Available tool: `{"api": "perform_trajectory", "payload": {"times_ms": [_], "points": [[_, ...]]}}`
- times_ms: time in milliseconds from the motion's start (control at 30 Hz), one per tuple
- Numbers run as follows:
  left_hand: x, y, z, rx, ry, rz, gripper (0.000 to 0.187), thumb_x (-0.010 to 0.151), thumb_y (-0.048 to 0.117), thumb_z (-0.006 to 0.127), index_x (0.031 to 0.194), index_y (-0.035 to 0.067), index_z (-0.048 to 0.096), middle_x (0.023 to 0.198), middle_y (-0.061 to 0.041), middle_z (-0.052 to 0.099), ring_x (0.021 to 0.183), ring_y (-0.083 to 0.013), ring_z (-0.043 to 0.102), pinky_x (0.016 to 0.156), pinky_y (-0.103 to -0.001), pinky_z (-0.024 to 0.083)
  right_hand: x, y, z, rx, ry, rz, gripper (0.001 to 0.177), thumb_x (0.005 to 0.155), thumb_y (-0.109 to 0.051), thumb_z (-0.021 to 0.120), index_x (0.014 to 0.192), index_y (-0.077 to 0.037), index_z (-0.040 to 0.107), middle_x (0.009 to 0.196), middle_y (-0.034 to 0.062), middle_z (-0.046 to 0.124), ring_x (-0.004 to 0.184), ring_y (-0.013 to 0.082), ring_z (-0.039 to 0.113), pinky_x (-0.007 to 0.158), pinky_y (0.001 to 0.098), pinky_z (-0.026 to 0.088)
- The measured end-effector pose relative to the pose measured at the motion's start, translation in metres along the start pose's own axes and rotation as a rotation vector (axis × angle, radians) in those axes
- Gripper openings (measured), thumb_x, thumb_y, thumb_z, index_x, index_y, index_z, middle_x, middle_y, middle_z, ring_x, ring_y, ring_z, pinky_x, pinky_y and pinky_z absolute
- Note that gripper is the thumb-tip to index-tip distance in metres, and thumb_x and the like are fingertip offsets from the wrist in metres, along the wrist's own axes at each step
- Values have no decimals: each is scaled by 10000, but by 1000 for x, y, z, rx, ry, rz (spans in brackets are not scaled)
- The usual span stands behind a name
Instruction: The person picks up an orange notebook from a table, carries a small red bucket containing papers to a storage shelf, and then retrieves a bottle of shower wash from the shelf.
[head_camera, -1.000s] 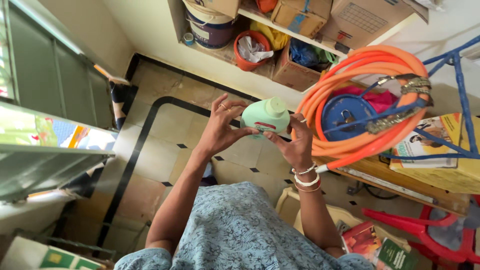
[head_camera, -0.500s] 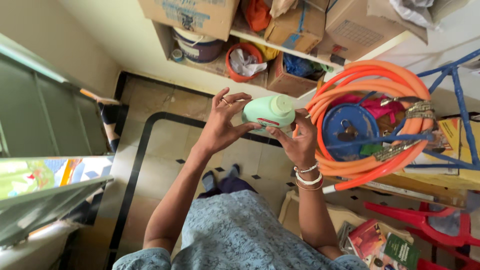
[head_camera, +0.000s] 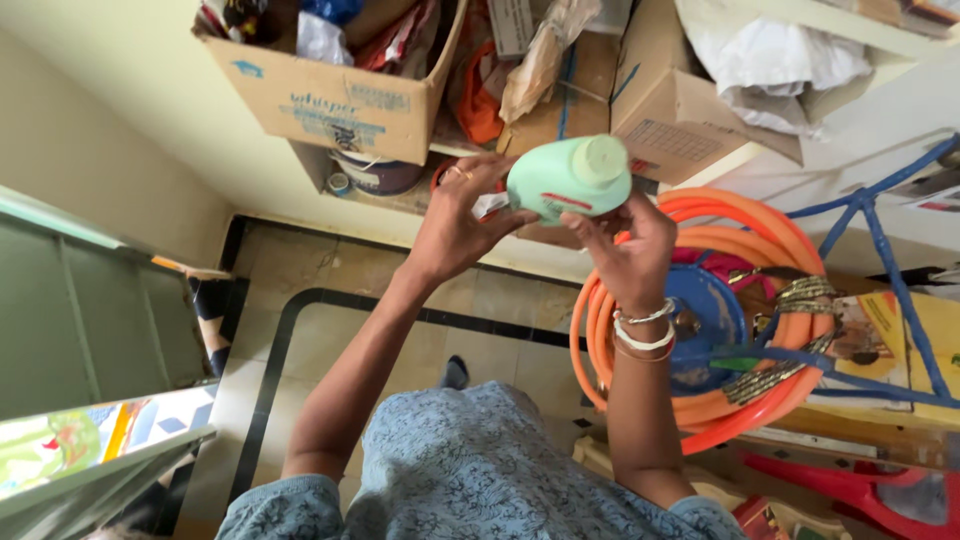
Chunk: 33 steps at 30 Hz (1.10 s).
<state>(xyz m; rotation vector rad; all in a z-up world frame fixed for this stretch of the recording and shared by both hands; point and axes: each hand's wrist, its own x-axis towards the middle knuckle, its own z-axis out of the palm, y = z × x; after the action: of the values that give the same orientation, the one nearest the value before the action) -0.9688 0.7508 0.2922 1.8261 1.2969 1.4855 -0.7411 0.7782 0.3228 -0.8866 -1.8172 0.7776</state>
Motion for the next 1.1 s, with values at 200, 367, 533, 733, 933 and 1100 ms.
{"api": "perform_trajectory", "payload": {"times_ms": [200, 367, 533, 733, 933, 1100], "points": [[47, -3, -2, 57, 52, 102, 632, 830, 260, 913, 1352, 33, 637, 1313, -189, 655, 1246, -335, 628, 1042, -428, 516, 47, 1, -16, 57, 50, 5, 306, 942, -120, 866, 1154, 12, 689, 1025, -13, 718, 820, 25, 584, 740, 199, 499], [82, -2, -9, 78, 65, 174, 642, 844, 278, 912, 1362, 25, 630, 1329, -200, 647, 1266, -348, 620, 1060, -433, 509, 79, -6, -21, 168, 57, 15, 339, 944, -127, 869, 1174, 25, 671, 1054, 33, 733, 884, 48, 655, 770, 217, 558], [111, -5, -26, 57, 37, 184, 640, 847, 305, 910, 1358, 30, 640, 1297, -180, 668, 1245, -341, 626, 1038, -427, 523, 114, -12, -21, 176, 13, -2, 347, 974, -133, 869, 1201, 42, 674, 1062, 69, 735, 852, 54, 658, 743, 215, 559], [142, -9, -42, 107, 58, 228, 631, 825, 320, 916, 1328, 37, 660, 1280, -199, 666, 1195, -335, 622, 983, -440, 524, 147, -25, -19, 152, -16, -81, 380, 987, -170, 877, 1230, 40, 672, 1041, 83, 747, 842, 75, 696, 771, 221, 584], [174, -17, -50, 88, 95, 403, 583, 930, 271, 885, 1418, 84, 627, 1261, -77, 728, 1286, -270, 638, 1138, -433, 468, 189, -52, -13, 78, 36, -191, 371, 927, -227, 839, 1139, 27, 671, 968, 81, 742, 754, 98, 688, 624, 197, 557], [189, -22, -89, 195, 199, 436, 504, 908, 248, 912, 1318, 77, 673, 1241, -136, 702, 1234, -287, 601, 1081, -435, 442, 224, -53, 3, 86, -83, -249, 352, 1031, -223, 851, 1182, 35, 665, 1015, 103, 746, 720, 89, 698, 590, 202, 561]]}}
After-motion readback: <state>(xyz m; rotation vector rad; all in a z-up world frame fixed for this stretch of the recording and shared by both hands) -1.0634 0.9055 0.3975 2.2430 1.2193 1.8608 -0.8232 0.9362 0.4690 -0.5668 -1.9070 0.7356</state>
